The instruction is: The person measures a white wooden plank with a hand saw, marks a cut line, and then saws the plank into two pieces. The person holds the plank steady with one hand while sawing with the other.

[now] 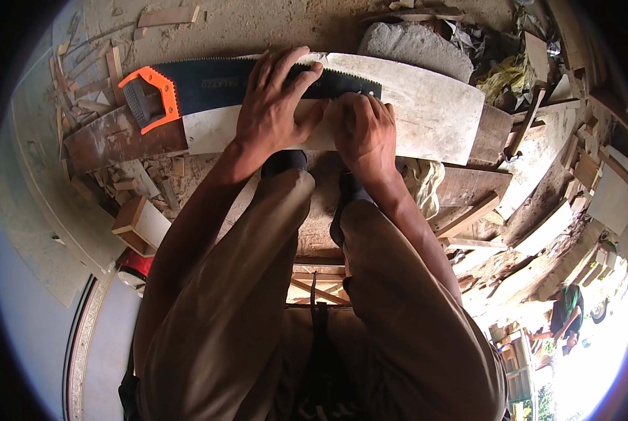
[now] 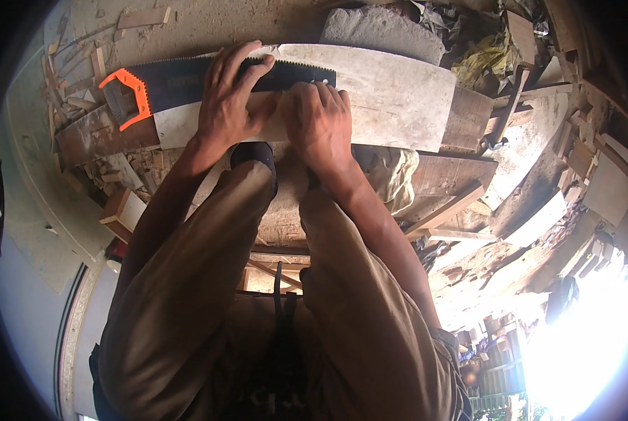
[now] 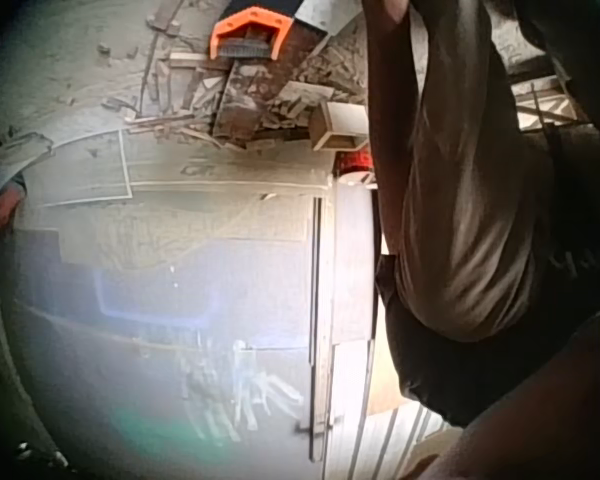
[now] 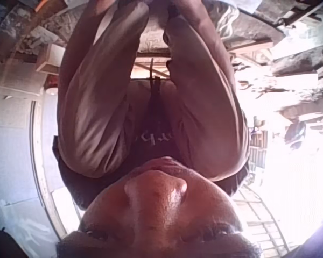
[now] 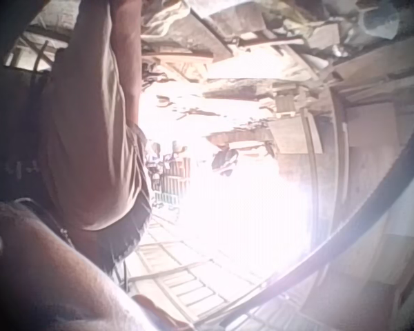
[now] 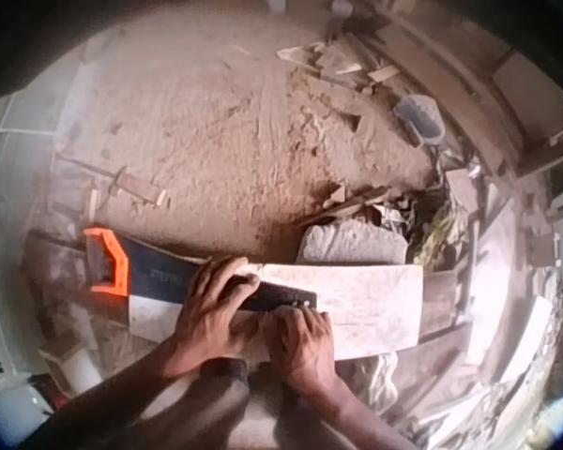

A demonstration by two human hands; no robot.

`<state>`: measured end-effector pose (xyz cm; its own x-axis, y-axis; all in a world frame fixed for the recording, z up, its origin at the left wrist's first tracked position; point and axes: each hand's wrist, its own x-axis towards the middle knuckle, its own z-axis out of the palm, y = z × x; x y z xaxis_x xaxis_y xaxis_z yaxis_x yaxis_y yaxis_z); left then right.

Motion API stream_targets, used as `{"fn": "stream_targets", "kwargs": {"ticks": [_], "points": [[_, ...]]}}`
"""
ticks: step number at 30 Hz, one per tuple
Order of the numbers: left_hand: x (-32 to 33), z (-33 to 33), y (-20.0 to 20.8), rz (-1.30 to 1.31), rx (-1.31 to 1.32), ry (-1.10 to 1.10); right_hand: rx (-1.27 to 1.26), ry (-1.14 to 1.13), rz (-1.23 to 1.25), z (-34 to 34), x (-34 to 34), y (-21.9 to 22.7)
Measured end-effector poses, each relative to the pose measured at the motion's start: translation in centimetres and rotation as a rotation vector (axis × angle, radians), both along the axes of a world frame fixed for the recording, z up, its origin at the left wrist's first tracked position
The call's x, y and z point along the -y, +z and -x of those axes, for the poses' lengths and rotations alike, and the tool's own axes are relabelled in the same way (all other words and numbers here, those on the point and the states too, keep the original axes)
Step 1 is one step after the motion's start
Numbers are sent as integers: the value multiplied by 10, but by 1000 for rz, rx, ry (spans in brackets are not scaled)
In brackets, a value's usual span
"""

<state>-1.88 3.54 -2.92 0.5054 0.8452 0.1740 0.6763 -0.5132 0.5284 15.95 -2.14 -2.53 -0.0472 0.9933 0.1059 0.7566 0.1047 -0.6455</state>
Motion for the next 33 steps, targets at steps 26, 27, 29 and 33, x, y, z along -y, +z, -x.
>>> {"fn": "stream_targets", "kwargs": {"ticks": [26,27,29,33], "points": [[2,1,-1,1,5,0,7,-5,20,1,5,0],[1,1,0,-1,6,0,11,-6,25,2,4,1],[1,1,-1,-3,10,1,21,-12,34,2,5,2],[2,-1,-2,-12,17,2,36,-15,30,2,5,2]]}}
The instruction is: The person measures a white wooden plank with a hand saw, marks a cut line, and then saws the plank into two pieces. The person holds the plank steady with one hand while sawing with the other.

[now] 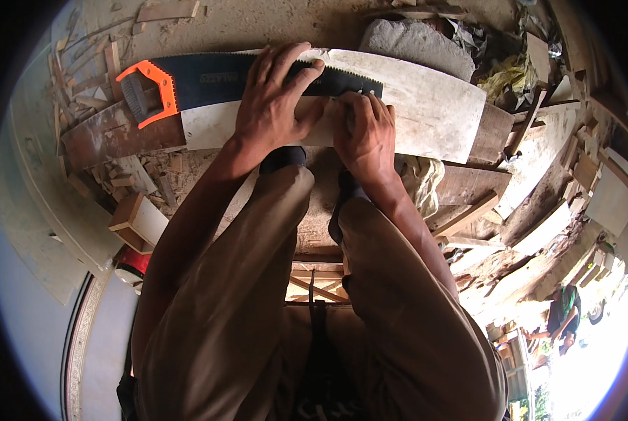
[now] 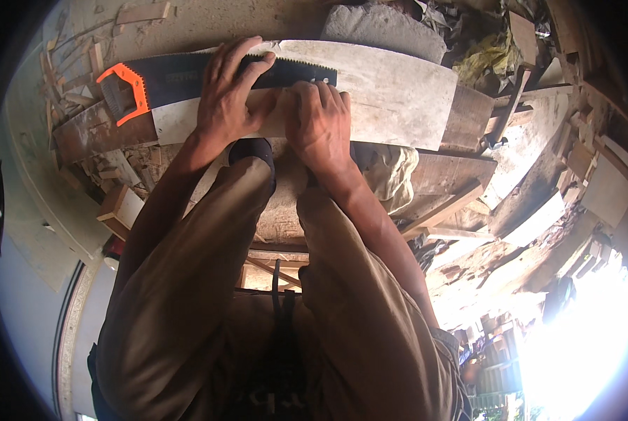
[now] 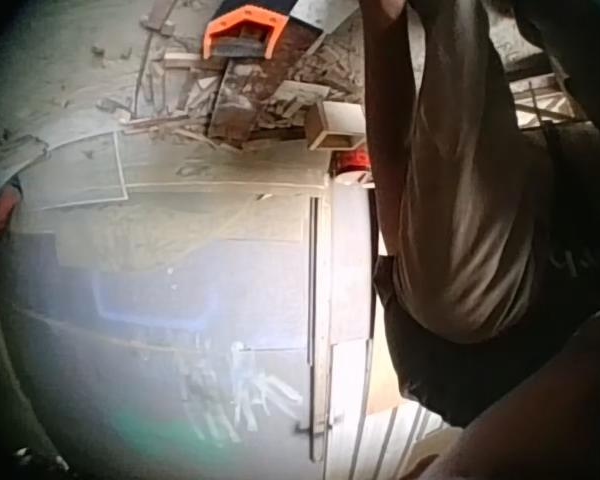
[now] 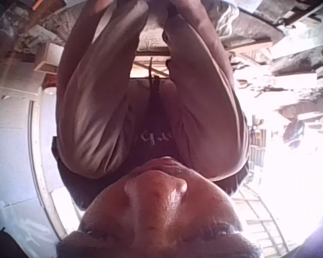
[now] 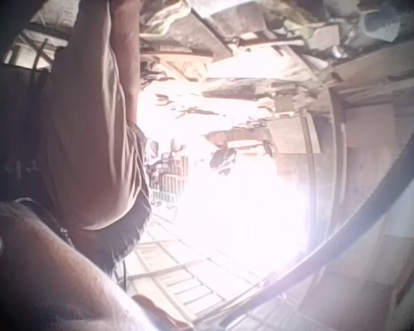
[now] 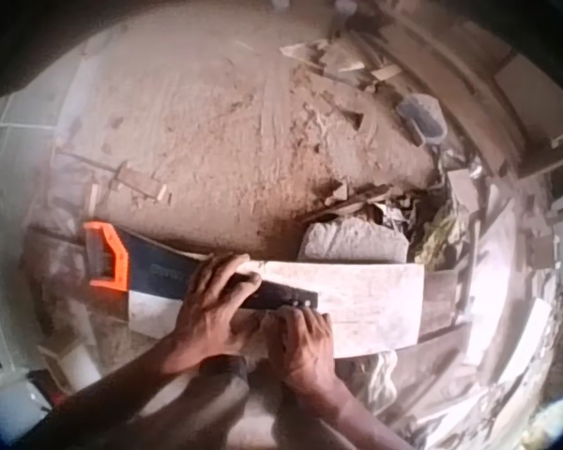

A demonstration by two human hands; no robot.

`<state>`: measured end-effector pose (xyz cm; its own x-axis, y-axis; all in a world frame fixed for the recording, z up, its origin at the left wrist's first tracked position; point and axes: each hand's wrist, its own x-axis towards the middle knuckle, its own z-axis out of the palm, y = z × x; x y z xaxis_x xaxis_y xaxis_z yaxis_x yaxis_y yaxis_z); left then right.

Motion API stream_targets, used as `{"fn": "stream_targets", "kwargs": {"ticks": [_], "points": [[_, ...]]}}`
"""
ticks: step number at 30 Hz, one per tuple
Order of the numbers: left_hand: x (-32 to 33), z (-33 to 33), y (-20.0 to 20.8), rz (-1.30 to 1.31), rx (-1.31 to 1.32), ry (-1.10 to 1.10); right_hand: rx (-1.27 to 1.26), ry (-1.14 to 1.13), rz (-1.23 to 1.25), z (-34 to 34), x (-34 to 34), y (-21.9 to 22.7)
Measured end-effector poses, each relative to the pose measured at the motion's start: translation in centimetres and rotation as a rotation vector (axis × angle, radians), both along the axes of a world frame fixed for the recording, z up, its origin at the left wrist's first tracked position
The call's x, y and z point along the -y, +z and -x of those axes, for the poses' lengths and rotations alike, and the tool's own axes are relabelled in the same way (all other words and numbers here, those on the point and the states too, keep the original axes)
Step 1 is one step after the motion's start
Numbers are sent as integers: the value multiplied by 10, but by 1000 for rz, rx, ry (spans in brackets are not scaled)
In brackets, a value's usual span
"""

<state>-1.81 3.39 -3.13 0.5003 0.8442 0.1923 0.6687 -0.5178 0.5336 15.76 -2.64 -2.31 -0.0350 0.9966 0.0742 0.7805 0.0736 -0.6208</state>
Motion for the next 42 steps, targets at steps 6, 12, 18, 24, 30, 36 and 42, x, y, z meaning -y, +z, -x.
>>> {"fn": "stream_targets", "kwargs": {"ticks": [6,12,18,24,30,36,42], "points": [[0,2,0,9,14,-6,8,7,7,0,3,1],[1,2,2,7,-3,-9,16,5,6,0,4,-2],[2,2,2,24,1,-5,35,-11,22,3,4,-1],[2,0,3,26,13,1,41,-52,31,6,3,1],[1,0,4,31,28,11,35,-66,17,9,1,-1],[0,-4,5,35,4,25,-43,-116,84,3,-17,6],[3,-2,-5,-12,4,36,-293,-251,154,-26,-3,23]]}}
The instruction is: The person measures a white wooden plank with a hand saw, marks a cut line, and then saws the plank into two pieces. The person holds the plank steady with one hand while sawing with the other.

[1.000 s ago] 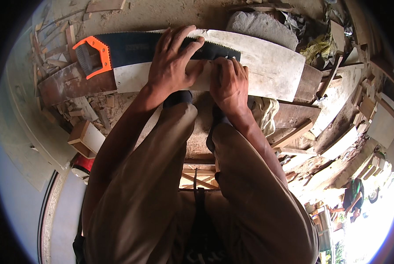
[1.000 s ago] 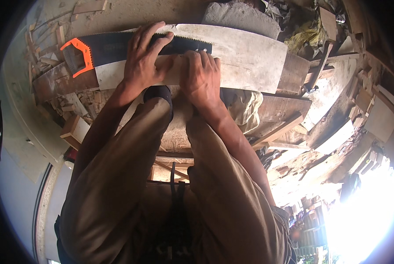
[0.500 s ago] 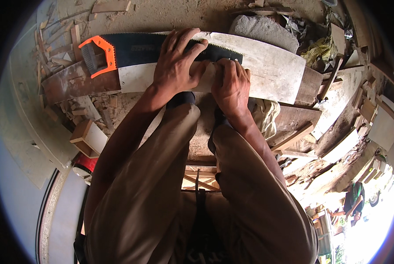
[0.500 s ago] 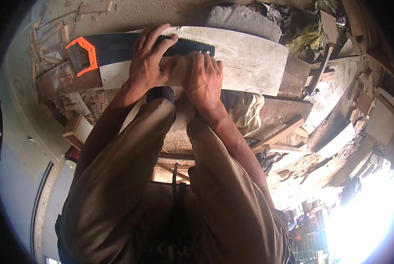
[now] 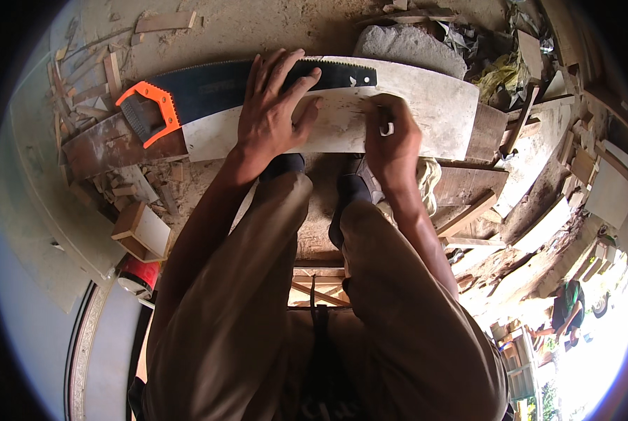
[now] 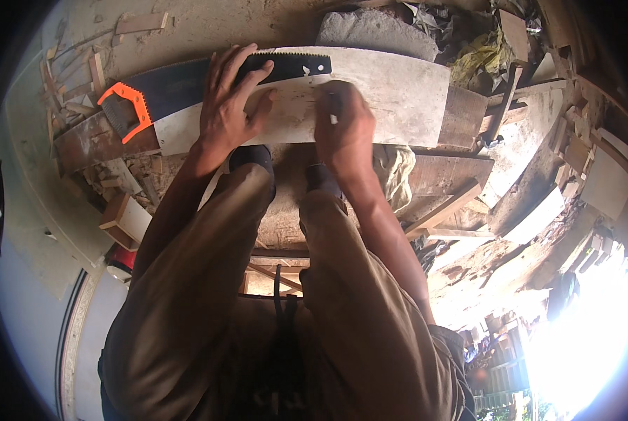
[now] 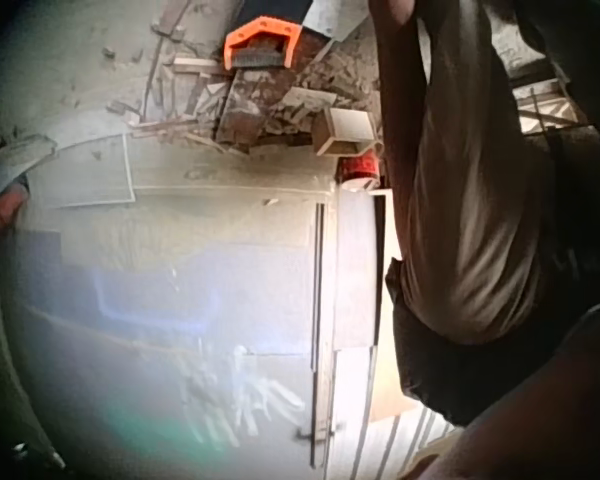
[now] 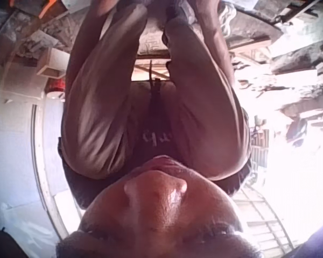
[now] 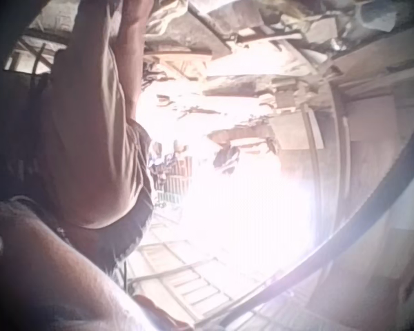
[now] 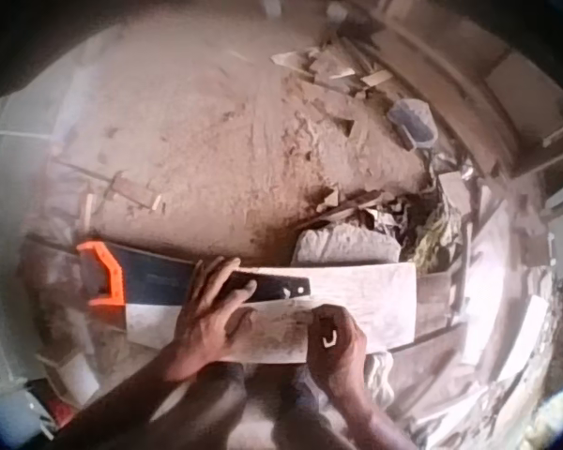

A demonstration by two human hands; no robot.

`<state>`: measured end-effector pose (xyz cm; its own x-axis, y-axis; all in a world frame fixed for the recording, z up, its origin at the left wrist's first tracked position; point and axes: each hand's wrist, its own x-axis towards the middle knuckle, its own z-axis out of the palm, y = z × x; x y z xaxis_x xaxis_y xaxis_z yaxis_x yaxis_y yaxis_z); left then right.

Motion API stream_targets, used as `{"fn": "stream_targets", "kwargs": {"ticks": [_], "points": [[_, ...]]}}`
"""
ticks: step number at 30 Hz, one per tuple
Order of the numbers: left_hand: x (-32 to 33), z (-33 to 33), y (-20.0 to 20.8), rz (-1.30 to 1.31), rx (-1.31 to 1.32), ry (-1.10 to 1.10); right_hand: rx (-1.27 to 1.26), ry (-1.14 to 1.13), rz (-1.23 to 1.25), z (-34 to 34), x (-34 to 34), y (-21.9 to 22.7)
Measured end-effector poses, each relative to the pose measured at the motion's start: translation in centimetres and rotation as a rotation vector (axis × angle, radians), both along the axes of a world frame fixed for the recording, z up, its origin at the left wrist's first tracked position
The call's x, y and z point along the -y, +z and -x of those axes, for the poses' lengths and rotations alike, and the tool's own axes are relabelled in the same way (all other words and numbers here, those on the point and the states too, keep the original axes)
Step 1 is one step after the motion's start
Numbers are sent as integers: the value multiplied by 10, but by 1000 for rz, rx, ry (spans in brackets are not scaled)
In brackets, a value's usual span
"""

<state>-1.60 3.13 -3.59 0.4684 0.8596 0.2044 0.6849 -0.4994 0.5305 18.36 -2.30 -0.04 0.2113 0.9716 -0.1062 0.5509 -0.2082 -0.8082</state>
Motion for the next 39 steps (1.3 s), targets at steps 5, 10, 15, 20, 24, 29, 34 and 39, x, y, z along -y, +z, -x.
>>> {"fn": "stream_targets", "kwargs": {"ticks": [5,10,15,20,24,29,34,39], "points": [[-5,4,3,37,40,-15,112,-10,31,-31,13,3],[-23,21,16,188,55,-86,104,90,24,-34,24,-3],[-36,25,24,165,-76,-123,225,141,-102,-31,23,-15],[-44,23,21,172,-103,-135,206,129,-113,-36,25,-19],[-54,21,24,220,-107,-131,172,104,-145,-37,27,-22],[-100,51,26,514,-37,-146,-11,18,-32,-38,30,-17],[-165,89,63,1127,-67,-131,63,100,-104,-45,27,-17],[-193,121,130,1085,21,-199,117,184,-73,-48,20,-6]]}}
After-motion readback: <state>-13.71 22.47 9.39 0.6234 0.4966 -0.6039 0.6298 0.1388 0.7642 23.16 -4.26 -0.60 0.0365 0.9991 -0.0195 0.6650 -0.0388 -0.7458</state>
